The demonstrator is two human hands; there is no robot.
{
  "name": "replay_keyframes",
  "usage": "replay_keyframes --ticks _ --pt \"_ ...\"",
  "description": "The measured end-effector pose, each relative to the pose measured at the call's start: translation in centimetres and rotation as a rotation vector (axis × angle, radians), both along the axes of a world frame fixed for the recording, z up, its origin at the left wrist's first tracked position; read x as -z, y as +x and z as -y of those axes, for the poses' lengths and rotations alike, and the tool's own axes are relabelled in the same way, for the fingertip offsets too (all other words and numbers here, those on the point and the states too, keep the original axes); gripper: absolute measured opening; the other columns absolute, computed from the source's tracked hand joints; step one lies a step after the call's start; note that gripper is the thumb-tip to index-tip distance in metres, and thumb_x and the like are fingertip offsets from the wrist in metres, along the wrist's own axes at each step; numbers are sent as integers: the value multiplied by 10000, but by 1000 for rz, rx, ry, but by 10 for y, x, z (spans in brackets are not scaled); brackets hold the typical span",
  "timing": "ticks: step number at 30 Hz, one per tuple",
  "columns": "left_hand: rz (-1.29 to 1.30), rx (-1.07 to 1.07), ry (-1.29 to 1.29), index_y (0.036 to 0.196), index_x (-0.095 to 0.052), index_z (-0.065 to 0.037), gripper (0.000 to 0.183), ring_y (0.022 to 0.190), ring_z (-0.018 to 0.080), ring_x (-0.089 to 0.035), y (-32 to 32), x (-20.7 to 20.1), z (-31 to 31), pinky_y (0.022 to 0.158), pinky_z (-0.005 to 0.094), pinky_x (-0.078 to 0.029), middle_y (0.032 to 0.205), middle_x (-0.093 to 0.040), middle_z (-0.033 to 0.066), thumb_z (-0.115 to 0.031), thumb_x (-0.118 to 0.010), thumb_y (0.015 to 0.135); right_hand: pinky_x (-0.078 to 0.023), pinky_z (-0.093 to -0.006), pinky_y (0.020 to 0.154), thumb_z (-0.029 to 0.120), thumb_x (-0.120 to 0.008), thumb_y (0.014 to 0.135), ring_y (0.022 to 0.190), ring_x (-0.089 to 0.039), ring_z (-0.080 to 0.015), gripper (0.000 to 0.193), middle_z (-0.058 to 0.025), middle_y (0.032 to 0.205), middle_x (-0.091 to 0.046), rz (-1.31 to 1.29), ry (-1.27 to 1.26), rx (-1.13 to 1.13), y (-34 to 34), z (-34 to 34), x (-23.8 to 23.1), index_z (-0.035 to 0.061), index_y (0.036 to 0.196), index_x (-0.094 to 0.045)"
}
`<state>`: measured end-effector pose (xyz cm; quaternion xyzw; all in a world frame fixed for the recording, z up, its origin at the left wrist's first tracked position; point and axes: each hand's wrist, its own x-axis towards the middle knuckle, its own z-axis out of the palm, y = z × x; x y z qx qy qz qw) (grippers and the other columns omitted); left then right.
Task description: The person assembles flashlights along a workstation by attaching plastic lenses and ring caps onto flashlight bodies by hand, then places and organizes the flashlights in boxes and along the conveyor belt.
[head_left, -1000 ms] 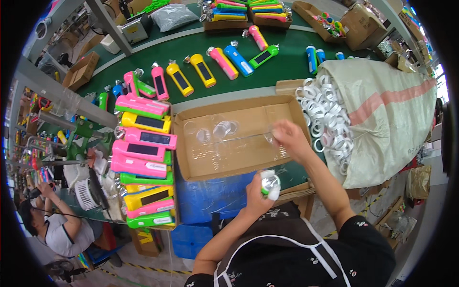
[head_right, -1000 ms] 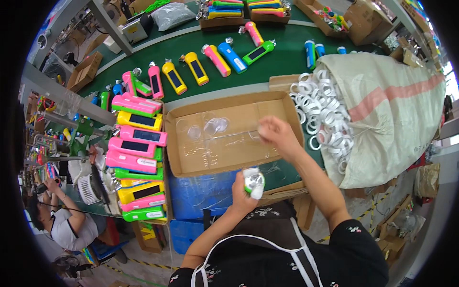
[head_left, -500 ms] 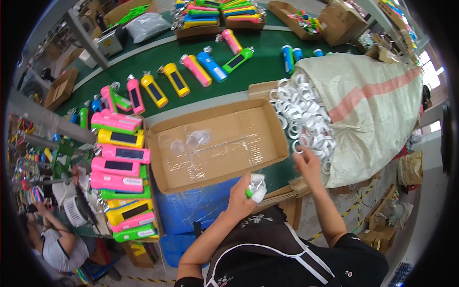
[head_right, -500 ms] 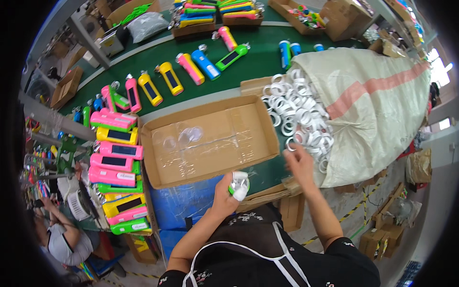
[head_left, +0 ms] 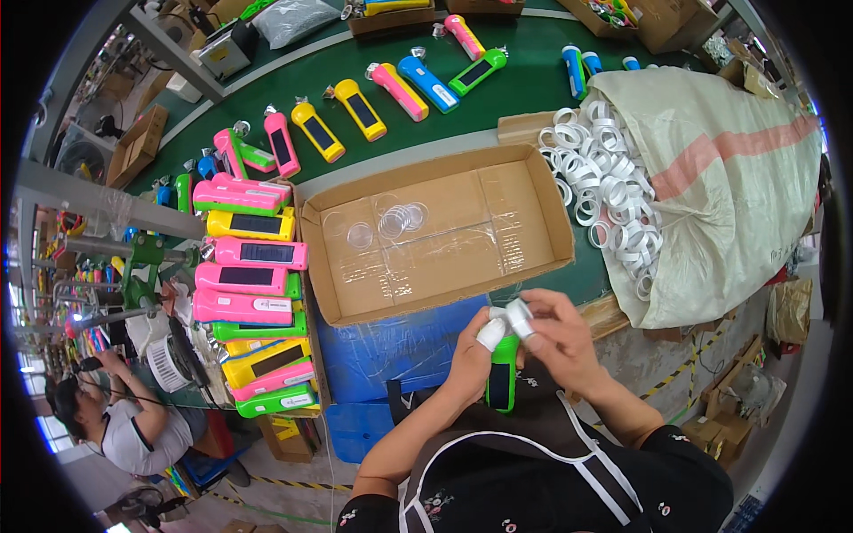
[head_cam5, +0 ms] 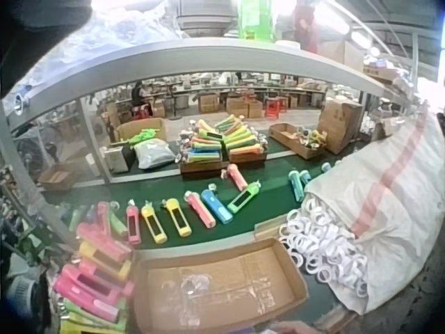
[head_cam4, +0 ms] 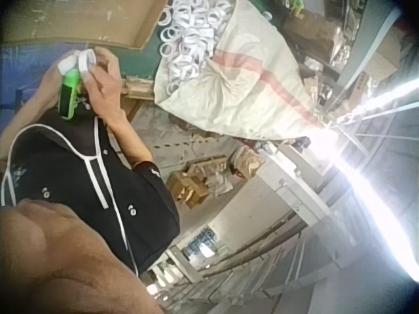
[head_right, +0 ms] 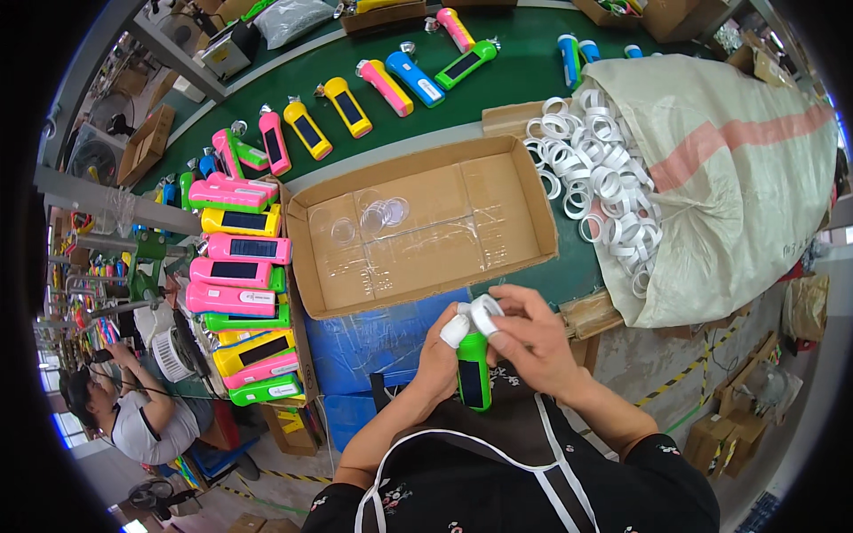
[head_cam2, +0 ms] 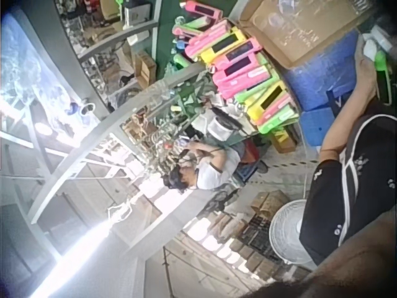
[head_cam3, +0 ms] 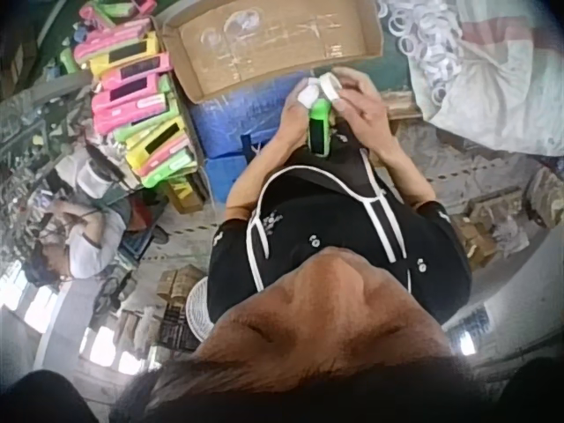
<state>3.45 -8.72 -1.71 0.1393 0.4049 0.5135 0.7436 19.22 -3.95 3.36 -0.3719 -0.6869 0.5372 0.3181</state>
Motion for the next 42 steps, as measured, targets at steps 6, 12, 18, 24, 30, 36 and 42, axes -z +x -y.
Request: replay_keyframes --ticks 6,12,18,24,30,36,42 --pt "125 -13 -7 1244 -481 -56 344 716 222 -622 -1 9 9 657 360 -526 930 -621 117 -322 -427 1031 -529 -311 825 59 -623 934 1009 -621 -218 200 -174 1294 -531 128 94 -33 1 1 8 -48 1095 -674" --pt "-115 131 321 1458 -219 -107 658 1136 246 -565 -25 5 14 956 384 -476 1312 -461 128 -267 -595 943 -522 -294 821 78 -709 878 966 -635 -182 115 -131 1140 -632 72 -213 -83 -1 -15 3 -18 940 -695" --pt "-533 336 350 1168 -473 -62 471 922 245 -633 -34 -12 4 805 353 -488 978 -616 138 -109 -746 787 -531 -285 787 44 -779 808 955 -633 -150 148 -139 1096 -661 128 -417 -242 -6 -41 -6 -21 865 -660" --pt "-696 261 323 1029 -540 -49 406 771 138 -606 -30 -15 9 701 316 -503 826 -636 68 -149 -809 742 -551 -269 768 18 -757 824 966 -629 -149 147 -157 1138 -637 -38 -648 -209 -3 -33 -3 -27 840 -617" --pt "-773 228 363 1024 -543 -40 400 723 210 -643 -27 -19 5 680 340 -510 824 -651 113 -139 -798 732 -549 -275 808 31 -735 850 986 -620 -149 149 -186 1232 -601 67 -494 -195 -1 -26 6 -22 852 -597" --pt "-783 249 367 1035 -547 -37 412 719 258 -657 -23 -18 12 674 355 -511 816 -651 135 -143 -793 723 -528 -272 815 54 -738 852 963 -607 -132 165 -165 1237 -590 -132 -646 -251 4 -30 17 -6 835 -585" --pt "-796 188 375 1037 -549 -34 421 722 245 -659 -24 -17 8 673 353 -511 819 -656 130 -142 -798 715 -525 -271 823 83 -725 875 959 -603 -121 175 -167 1218 -613 -47 -548 -182 -2 -26 20 -5 824 -582"
